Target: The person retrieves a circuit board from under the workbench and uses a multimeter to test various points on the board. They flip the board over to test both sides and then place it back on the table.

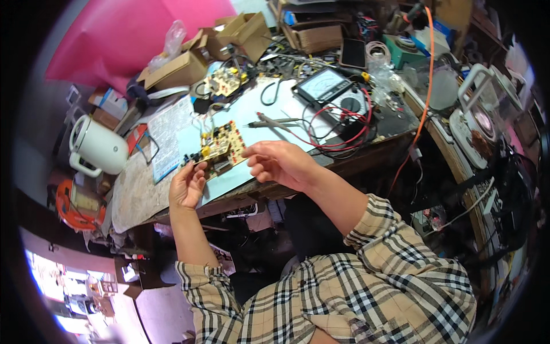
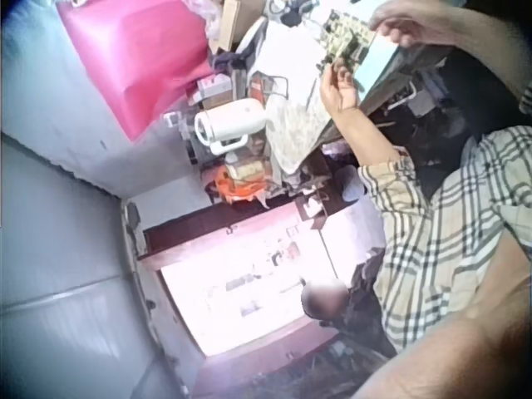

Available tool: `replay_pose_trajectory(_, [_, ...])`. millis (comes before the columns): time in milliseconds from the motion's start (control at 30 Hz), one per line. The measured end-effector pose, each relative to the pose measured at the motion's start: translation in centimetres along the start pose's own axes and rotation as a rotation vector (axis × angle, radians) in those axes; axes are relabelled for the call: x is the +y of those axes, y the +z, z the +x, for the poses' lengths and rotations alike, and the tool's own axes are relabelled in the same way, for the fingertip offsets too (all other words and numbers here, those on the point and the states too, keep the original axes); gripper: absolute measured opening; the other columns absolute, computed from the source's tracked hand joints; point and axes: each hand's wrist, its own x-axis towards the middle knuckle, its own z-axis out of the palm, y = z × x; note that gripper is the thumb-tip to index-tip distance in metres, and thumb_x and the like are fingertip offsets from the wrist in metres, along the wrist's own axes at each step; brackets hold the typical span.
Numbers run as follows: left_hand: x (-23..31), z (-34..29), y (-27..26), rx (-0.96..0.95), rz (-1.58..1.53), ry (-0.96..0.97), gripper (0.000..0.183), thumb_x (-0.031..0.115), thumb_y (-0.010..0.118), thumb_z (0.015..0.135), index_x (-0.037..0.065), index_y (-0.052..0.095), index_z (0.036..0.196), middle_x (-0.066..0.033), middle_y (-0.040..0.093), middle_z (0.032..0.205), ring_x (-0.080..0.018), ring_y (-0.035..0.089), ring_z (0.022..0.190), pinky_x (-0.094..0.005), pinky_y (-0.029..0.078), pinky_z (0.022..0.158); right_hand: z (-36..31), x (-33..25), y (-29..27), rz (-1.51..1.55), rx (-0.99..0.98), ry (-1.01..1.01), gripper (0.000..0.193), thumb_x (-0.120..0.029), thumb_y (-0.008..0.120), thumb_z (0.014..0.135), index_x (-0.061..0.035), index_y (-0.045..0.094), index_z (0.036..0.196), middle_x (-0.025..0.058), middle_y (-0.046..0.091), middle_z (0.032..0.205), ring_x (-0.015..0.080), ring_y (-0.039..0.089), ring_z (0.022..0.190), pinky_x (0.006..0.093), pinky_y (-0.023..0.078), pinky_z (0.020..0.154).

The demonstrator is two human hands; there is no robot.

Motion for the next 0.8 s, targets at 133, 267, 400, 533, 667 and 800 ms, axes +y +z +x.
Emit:
replay_pose_trajectory(133, [0.2, -0.8, 0.6, 0.020, 0.179, 0.045, 0.024, 0.017, 0.056, 0.094, -0.007, 0.057, 0.096, -0.0184, 0.069, 0.087, -0.0168, 0.067, 0.063, -0.0246, 0.055, 0.050, -2.4, 0.3, 1.4, -0.576, 0.051, -0.039, 0.025, -0.019, 0.049, 0.097, 0.0008, 0.058, 0.108, 0.0037, 0.060, 0.084, 0.0112, 0.063, 0.072, 0.0235, 0.051, 0.062])
replay_pose_trajectory(267, [0.2, -1.8, 2.1, 0.217, 0.502, 0.084, 0.027, 0.023, 0.062, 0.091, -0.004, 0.058, 0.092, -0.0154, 0.068, 0.079, -0.0120, 0.061, 0.053, -0.0210, 0.048, 0.041, -4.3, 1.1, 1.8, -0.954, 0.094, -0.105, 0.021, -0.014, 0.053, 0.094, 0.0027, 0.061, 0.104, 0.0033, 0.061, 0.083, 0.0106, 0.063, 0.072, 0.0236, 0.051, 0.062])
replay_pose_trajectory(400, [-0.5, -1.8, 2.3, 0.281, 0.596, 0.129, 0.026, 0.022, 0.059, 0.093, -0.003, 0.059, 0.087, -0.0123, 0.064, 0.068, -0.0097, 0.055, 0.047, -0.0209, 0.038, 0.035, -5.6, 2.6, 0.4, -0.986, 0.096, -0.231, 0.019, -0.013, 0.057, 0.089, 0.0033, 0.063, 0.096, 0.0072, 0.063, 0.075, 0.0116, 0.061, 0.064, 0.0270, 0.049, 0.058])
replay_pose_trajectory(533, [-2.0, -2.8, 3.9, 0.523, 1.321, 0.824, 0.021, 0.020, 0.064, 0.088, 0.000, 0.059, 0.089, -0.0081, 0.064, 0.075, -0.0198, 0.062, 0.065, -0.0338, 0.051, 0.059, -7.5, 3.3, -1.4, -1.240, 0.101, -0.267, 0.017, -0.014, 0.059, 0.087, -0.0004, 0.064, 0.095, 0.0138, 0.062, 0.082, 0.0263, 0.061, 0.074, 0.0343, 0.049, 0.068])
replay_pose_trajectory(667, [-3.7, -2.7, 6.5, 0.228, 1.672, 1.066, 0.048, 0.032, 0.065, 0.084, 0.005, 0.056, 0.122, -0.0155, 0.054, 0.126, -0.0329, 0.048, 0.119, -0.0439, 0.035, 0.102, -10.2, 5.1, -5.8, -1.478, 0.318, -0.216, 0.020, -0.017, 0.060, 0.085, -0.0019, 0.065, 0.096, 0.0171, 0.062, 0.088, 0.0335, 0.062, 0.084, 0.0405, 0.050, 0.076])
replay_pose_trajectory(800, [-4.9, -1.3, 6.4, 0.099, 1.889, 1.006, 0.061, 0.038, 0.061, 0.085, 0.008, 0.047, 0.136, -0.0171, 0.042, 0.143, -0.0334, 0.036, 0.134, -0.0464, 0.021, 0.113, -12.9, 6.0, -9.0, -1.482, 0.543, -0.316, 0.021, -0.016, 0.060, 0.083, -0.0017, 0.065, 0.097, 0.0178, 0.062, 0.086, 0.0345, 0.061, 0.084, 0.0406, 0.050, 0.076])
